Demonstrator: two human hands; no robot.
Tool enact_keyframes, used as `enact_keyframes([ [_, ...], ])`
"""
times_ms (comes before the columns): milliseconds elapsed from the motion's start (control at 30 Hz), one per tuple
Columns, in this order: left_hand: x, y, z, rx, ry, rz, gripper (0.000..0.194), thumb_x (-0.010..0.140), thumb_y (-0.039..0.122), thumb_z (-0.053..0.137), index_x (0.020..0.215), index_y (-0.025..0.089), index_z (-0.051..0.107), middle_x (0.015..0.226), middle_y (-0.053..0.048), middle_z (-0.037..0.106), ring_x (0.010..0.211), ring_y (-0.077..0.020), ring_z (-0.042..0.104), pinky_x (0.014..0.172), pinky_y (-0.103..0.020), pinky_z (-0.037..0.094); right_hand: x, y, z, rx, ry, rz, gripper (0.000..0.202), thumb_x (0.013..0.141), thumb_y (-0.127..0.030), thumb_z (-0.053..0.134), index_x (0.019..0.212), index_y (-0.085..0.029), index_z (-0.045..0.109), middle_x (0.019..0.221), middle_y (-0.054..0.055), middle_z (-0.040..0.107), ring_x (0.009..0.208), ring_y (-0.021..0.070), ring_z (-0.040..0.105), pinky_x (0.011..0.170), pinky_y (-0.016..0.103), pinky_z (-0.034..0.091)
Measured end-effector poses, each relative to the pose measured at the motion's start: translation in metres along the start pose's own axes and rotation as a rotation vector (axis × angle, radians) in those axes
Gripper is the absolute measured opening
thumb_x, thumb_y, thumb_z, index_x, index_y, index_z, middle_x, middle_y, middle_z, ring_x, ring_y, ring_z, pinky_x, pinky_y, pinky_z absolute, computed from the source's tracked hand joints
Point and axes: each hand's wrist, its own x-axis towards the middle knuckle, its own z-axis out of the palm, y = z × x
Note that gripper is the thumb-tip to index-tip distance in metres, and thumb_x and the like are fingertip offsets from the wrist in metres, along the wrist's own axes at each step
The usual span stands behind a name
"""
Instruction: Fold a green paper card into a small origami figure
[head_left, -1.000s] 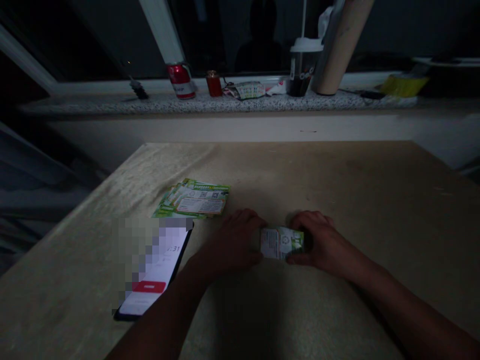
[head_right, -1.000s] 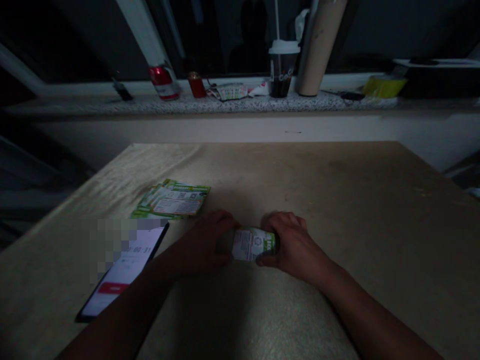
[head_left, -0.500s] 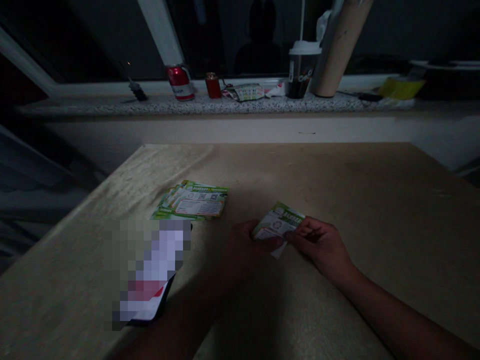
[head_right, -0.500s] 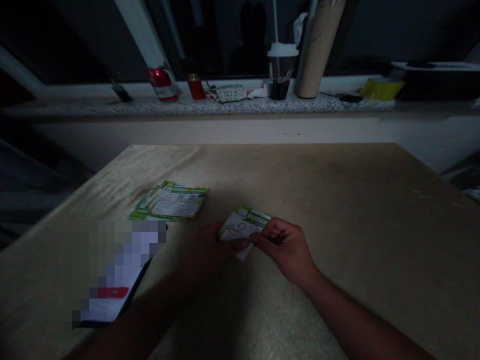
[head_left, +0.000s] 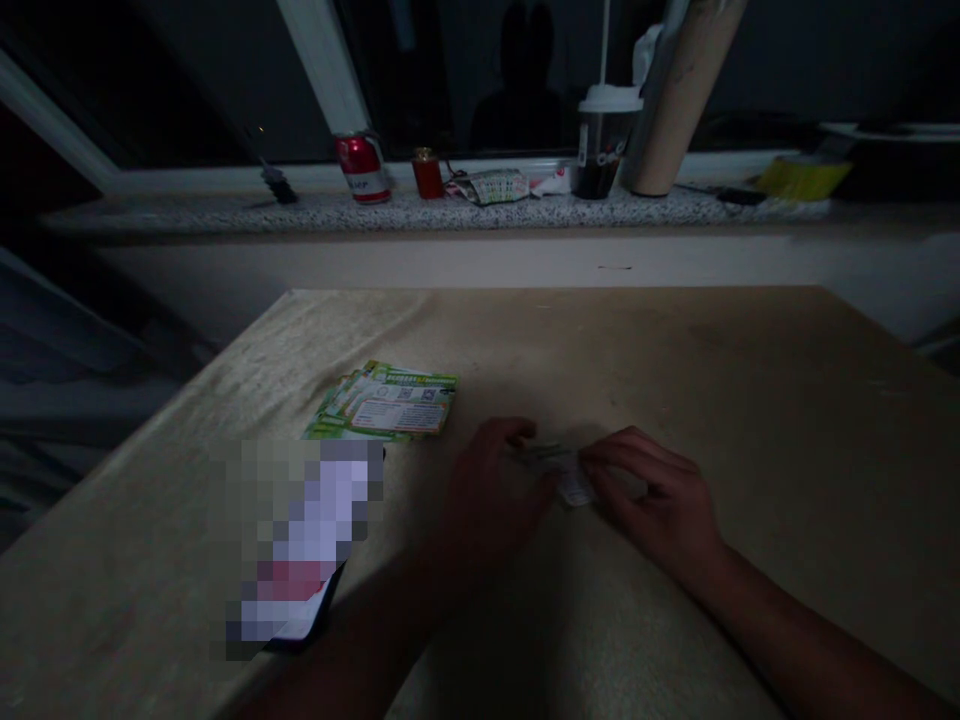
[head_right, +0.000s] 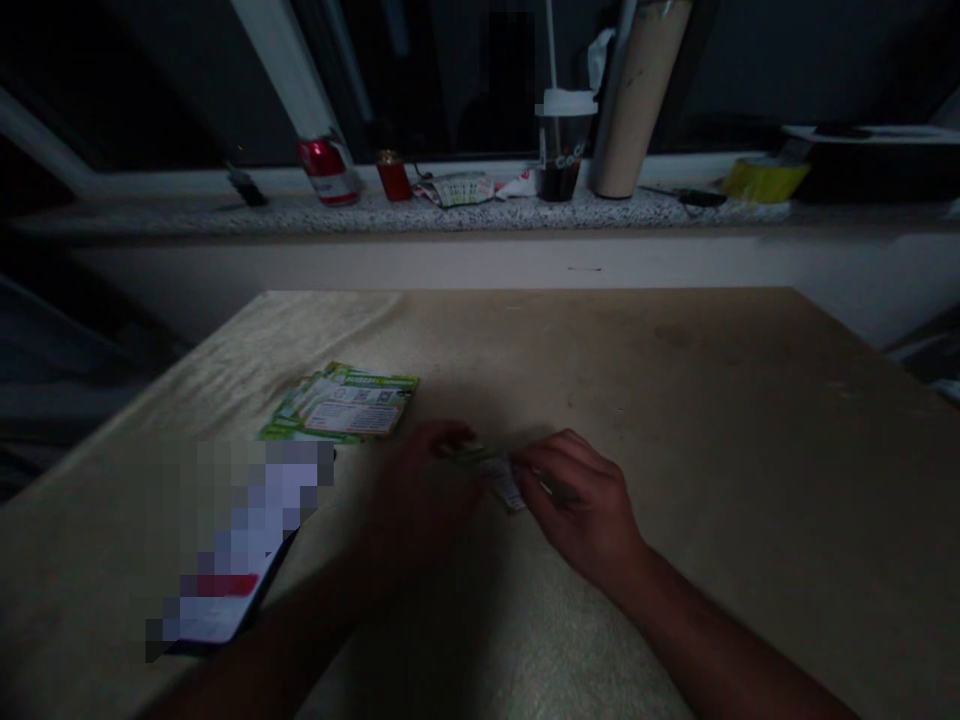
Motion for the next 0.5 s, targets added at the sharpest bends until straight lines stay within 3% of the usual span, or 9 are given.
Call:
enact_keyframes([
  [67,-0.0016,0.0028,-0.0015,0.157,0.074,0.241,0.030,0.080,0.027,0.073,0.108,0.019,0.065,0.105,-0.010,0.072,0.098,-0.0254,0.067,0.088,-0.043,0.055,-0.0002,-0.0013,-0.0009,-0.135,-0.052,-0.227,0.021,0.086,-0.005,0.069,0.101,-0.020,0.073,0.085,0.007,0.073,0.076,0.0198,0.065,0.067,0.036,0.053],
  [167,-0.0008,0.0039,-0.0037,0.255,0.086,0.452,0.005,0.087,0.022,0.067,0.091,0.020,0.067,0.088,-0.006,0.073,0.085,-0.0213,0.067,0.081,-0.038,0.054,-0.0003,-0.0038,0.0004,-0.224,-0.076,-0.339,0.026,0.085,-0.005,0.070,0.108,-0.018,0.069,0.089,0.009,0.073,0.078,0.0221,0.065,0.071,0.040,0.053],
  [333,0.0029,0.0050,-0.0076,0.279,0.111,0.526,0.008,0.088,0.019,0.064,0.080,0.020,0.065,0.075,-0.002,0.071,0.072,-0.0173,0.065,0.072,-0.033,0.050,0.0013,-0.0070,0.0016,-0.253,-0.020,-0.281,0.019,0.086,-0.008,0.070,0.100,-0.021,0.066,0.081,0.005,0.070,0.073,0.0207,0.064,0.069,0.039,0.053],
  [500,0.0043,0.0111,-0.0069,0.316,0.065,0.549,0.016,0.089,0.022,0.061,0.074,0.020,0.064,0.069,-0.002,0.070,0.067,-0.0167,0.063,0.068,-0.034,0.048,0.0031,-0.0064,0.0002,-0.307,-0.034,-0.404,0.020,0.082,-0.009,0.072,0.098,-0.020,0.068,0.080,0.005,0.070,0.072,0.0211,0.065,0.072,0.042,0.054],
])
